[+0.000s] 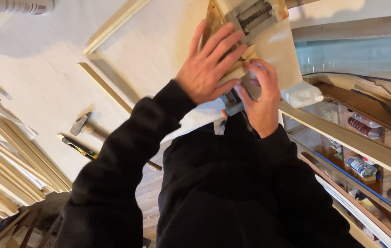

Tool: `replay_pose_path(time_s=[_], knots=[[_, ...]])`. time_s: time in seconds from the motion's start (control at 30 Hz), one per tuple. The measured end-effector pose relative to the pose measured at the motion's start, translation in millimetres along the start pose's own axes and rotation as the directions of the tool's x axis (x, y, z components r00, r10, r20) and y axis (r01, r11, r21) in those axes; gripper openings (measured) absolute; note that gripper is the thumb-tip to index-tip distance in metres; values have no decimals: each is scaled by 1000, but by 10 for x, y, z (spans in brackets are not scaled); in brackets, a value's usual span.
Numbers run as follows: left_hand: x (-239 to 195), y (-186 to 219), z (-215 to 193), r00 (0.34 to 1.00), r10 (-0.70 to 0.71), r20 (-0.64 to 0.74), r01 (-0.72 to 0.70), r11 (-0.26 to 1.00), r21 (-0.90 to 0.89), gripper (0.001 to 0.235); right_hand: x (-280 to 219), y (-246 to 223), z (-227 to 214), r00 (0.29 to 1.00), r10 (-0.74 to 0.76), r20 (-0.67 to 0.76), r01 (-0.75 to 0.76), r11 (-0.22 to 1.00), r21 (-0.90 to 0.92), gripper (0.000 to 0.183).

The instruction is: The person fits mitered wood molding pieces together to form picture frame corners, seats them in a corner vise on the worktable, and tightens the vise screw. They then place small brads into the joint and hammer them in to secure the frame corner, repeating the clamping and nailing on successive corners.

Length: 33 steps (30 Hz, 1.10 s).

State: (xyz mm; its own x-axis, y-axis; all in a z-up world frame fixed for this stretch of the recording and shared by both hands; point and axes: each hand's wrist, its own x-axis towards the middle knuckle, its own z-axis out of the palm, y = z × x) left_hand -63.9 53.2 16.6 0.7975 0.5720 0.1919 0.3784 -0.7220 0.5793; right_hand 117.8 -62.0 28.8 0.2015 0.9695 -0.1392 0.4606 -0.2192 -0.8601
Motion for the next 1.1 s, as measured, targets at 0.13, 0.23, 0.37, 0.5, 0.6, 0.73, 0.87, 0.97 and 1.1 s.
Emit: replay_pose_path(time_s=[0.13,0.23,0.37,0.5,0.6,0.73,0.87,0.97,1.1], knots=[[-456,26,-363,920,-387,-57,366,904,-222,46,33,-4,-37,999,35,-2,-35,999,0,53],[-1062,-265,-57,778,-568,271,628,687,-365,35,53,51,-9,999,4,-34,-4,1000,3,50],[-1241,-357,121,653,-550,521,757,447,-477,36,36,78,13,1000,12,-28,-11,999,31,50],[-1214,-382,85,598,-547,587,801,383,-460,37,44,77,17,999,-39,-30,39,999,-6,49],[-1229,-410,114,564,-540,625,823,309,-476,38,33,91,26,997,-72,-33,70,996,-56,43],[-1218,-410,108,578,-529,621,812,301,-500,39,21,121,53,990,-139,4,139,984,-112,30],[-1218,-399,99,555,-538,635,829,287,-481,40,64,58,8,997,-67,43,70,996,-52,30],[-1225,-423,109,577,-535,618,814,316,-487,40,158,61,-27,990,-127,52,129,991,-34,24],[-1263,-403,126,589,-529,611,805,315,-503,39,266,115,0,997,58,-52,-54,996,70,17]])
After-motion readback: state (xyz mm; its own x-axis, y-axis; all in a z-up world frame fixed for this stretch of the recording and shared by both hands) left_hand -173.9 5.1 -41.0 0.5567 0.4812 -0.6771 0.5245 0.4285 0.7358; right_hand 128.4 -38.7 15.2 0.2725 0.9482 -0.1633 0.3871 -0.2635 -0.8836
